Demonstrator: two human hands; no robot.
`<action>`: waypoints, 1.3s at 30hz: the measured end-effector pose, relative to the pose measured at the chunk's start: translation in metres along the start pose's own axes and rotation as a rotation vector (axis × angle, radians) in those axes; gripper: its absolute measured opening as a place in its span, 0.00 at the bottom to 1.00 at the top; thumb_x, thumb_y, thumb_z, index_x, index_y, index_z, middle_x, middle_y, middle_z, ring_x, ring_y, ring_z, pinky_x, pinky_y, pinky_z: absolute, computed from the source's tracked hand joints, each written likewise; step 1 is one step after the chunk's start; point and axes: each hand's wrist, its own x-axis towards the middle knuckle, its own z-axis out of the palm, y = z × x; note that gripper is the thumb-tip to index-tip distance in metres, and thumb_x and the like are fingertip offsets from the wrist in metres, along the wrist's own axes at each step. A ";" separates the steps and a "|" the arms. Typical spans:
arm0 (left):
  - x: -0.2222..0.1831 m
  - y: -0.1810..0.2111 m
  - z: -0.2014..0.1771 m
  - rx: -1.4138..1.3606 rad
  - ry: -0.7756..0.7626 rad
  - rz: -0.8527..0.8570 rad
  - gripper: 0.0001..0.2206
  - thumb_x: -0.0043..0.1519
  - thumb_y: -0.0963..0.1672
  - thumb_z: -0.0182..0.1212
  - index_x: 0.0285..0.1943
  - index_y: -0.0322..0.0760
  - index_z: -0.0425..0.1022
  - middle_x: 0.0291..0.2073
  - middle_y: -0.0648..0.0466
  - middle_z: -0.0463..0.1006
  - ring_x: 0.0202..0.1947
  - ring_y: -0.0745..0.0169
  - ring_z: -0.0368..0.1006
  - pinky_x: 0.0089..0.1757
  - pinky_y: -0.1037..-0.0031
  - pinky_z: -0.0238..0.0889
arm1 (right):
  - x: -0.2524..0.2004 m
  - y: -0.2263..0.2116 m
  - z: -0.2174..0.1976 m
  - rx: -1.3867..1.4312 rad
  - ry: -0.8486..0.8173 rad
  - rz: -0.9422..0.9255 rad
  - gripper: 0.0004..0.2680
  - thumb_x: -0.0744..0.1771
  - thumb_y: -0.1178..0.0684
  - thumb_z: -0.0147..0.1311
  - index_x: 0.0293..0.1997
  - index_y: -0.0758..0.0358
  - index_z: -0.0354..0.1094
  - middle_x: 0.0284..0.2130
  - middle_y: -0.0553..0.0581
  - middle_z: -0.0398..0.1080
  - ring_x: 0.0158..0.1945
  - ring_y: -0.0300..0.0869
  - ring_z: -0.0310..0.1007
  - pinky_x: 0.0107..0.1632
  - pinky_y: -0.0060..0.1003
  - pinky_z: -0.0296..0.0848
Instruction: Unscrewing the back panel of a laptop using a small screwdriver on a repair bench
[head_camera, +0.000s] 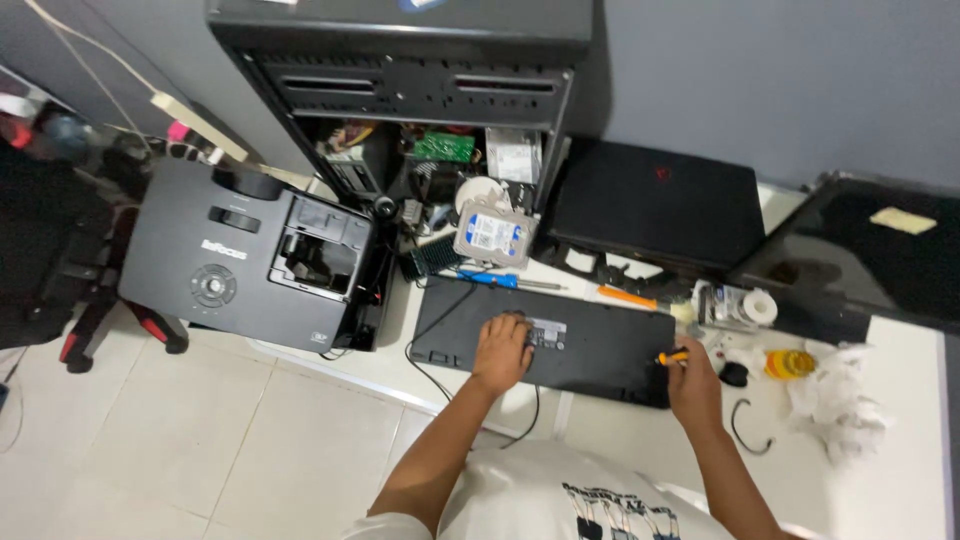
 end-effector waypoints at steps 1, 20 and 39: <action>0.001 0.005 0.002 0.007 0.015 -0.006 0.16 0.61 0.49 0.61 0.57 0.45 0.70 0.53 0.55 0.67 0.63 0.54 0.59 0.61 0.55 0.51 | 0.001 0.004 -0.002 0.005 0.005 -0.016 0.12 0.72 0.51 0.50 0.62 0.60 0.62 0.55 0.64 0.71 0.53 0.62 0.75 0.52 0.54 0.78; 0.025 0.072 0.056 0.150 -0.013 0.511 0.29 0.55 0.55 0.62 0.65 0.46 0.72 0.60 0.51 0.71 0.62 0.50 0.63 0.57 0.60 0.55 | 0.013 -0.029 -0.029 -0.082 -0.387 0.176 0.14 0.68 0.45 0.50 0.60 0.50 0.65 0.60 0.43 0.68 0.49 0.45 0.80 0.49 0.41 0.73; 0.013 0.124 0.025 0.219 -0.261 0.233 0.35 0.63 0.60 0.51 0.74 0.39 0.58 0.59 0.47 0.65 0.62 0.46 0.60 0.64 0.42 0.46 | 0.010 0.024 0.011 0.522 -0.158 0.111 0.06 0.67 0.52 0.63 0.40 0.55 0.68 0.18 0.55 0.74 0.23 0.40 0.76 0.32 0.34 0.75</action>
